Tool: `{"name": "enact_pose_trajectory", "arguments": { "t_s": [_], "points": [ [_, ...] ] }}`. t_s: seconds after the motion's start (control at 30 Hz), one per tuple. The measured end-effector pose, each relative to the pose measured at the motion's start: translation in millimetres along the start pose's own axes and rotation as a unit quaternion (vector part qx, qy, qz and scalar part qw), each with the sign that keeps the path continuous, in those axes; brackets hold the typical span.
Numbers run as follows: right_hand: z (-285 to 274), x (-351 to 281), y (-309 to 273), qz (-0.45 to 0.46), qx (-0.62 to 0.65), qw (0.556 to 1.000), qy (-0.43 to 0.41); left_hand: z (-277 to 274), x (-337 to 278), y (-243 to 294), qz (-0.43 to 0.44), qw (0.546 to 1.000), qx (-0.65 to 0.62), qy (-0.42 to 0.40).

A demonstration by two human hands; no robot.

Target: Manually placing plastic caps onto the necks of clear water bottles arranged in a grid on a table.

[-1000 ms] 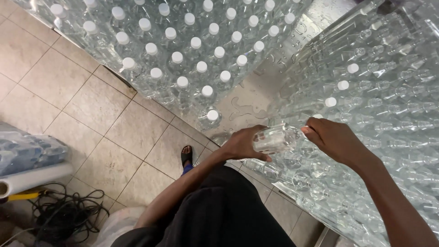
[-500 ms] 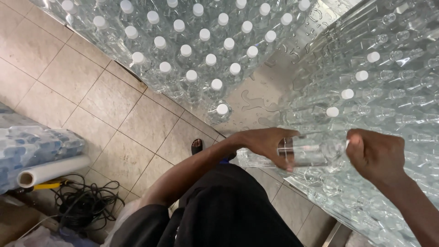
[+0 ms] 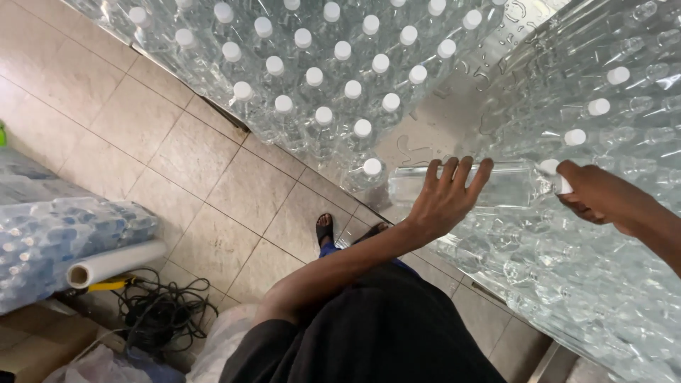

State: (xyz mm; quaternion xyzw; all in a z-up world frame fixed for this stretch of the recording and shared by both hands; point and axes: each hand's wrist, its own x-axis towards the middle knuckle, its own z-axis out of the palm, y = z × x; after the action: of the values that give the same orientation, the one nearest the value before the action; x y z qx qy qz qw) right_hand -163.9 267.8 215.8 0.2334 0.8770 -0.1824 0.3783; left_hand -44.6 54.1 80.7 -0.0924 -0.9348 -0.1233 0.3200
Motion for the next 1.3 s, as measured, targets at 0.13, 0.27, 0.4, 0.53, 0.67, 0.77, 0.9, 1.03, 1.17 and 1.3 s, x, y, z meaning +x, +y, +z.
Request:
{"name": "enact_pose_trajectory", "arguments": {
  "t_s": [0.13,0.27,0.4,0.53,0.67,0.77,0.9,1.03,1.17,1.3],
  "points": [
    [8.7,-24.2,-18.5,-0.036,-0.083,0.995,-0.038,19.6,-5.5,-14.1,0.022,0.999,-0.025,-0.012],
    [19.4,-110.0,-65.0,-0.147,-0.125,0.980,0.046,28.6,-11.9,-8.6,-0.070,0.970,-0.215,-0.084],
    [40.6,-96.3,-48.0,-0.304,-0.066,0.941,0.134,21.0,-11.7,-12.5,-0.194,0.873,-0.416,-0.164],
    [89.1,-62.3,-63.0,-0.344,-0.085,0.926,0.127,-15.3,-49.5,-40.8,-0.264,0.834,-0.437,-0.208],
    [135.8,-31.6,-86.1,-0.378,-0.050,0.920,0.089,-44.5,-131.5,-70.1,-0.380,0.707,-0.524,-0.286],
    [157.1,-14.1,-102.5,-0.414,-0.033,0.907,0.072,-58.7,-160.8,-97.7,-0.476,0.603,-0.591,-0.245],
    [175.3,12.8,-125.8,-0.459,0.021,0.887,0.056,-21.5,-168.8,-122.1,-0.594,0.341,-0.728,-0.011],
    [195.2,3.9,-136.8,-0.459,0.070,0.883,0.061,0.3,-162.7,-129.2,-0.614,0.297,-0.731,0.027],
    [206.5,0.7,-131.1,-0.455,0.121,0.880,0.063,4.2,-169.9,-119.9,-0.621,0.319,-0.715,0.037],
    [189.0,-3.3,-122.4,-0.482,0.105,0.869,-0.024,-2.3,-166.2,-117.6,-0.624,0.339,-0.703,0.031]
  ]
}}
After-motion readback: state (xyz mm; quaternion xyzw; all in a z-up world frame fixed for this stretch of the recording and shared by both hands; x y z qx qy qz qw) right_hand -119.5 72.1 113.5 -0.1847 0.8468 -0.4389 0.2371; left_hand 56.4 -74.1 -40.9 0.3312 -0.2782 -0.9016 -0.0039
